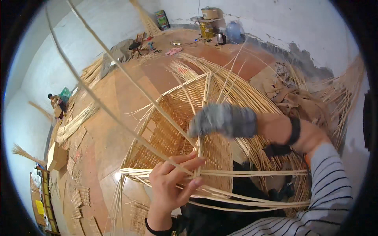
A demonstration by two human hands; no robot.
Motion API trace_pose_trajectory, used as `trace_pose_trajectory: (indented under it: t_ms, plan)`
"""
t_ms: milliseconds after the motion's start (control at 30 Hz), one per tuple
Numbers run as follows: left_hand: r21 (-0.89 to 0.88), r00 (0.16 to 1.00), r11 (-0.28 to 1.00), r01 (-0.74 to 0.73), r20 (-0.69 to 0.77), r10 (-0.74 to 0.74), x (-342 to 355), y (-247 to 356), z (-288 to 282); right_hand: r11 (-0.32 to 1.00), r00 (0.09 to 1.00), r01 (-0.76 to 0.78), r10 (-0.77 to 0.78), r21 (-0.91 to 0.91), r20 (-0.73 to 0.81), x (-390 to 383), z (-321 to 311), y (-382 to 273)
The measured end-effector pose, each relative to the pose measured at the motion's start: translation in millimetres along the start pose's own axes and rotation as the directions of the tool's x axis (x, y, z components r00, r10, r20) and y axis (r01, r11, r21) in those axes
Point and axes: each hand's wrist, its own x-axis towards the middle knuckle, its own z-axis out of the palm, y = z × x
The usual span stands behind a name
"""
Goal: Weaving a large rectangular wicker basket using bamboo or wicker strips.
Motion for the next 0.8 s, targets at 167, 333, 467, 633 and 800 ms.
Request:
trace_pose_trajectory:
  t_ms: [167, 333, 467, 633, 800]
  plan:
    - [-0.045, 1.000, 0.999, 0.004, 0.029, -0.003, 5, -4, 7, 0.914, 0.998, 0.046, -0.055, -0.403, -0.012, -28, 6, -13]
    - [-0.144, 0.993, 0.985, -0.099, -0.086, 0.087, 1, -7, 19, 0.892, 0.893, -0.189, 0.330, -0.411, 0.306, 1, -30, -56]
    - [0.050, 0.951, 0.976, -0.211, -0.220, 0.217, 5, 8, 29, 0.717, 0.654, -0.466, 0.673, -0.519, 0.344, 33, -37, -84]
    - [0.135, 0.922, 0.969, -0.208, -0.303, 0.240, 6, 13, 45, 0.696, 0.695, -0.482, 0.673, -0.531, 0.252, 24, -39, -86]
    - [0.158, 0.904, 0.964, -0.214, -0.343, 0.257, 2, 16, 48, 0.505, 0.396, -0.611, 0.862, -0.609, 0.317, 35, -38, -107]
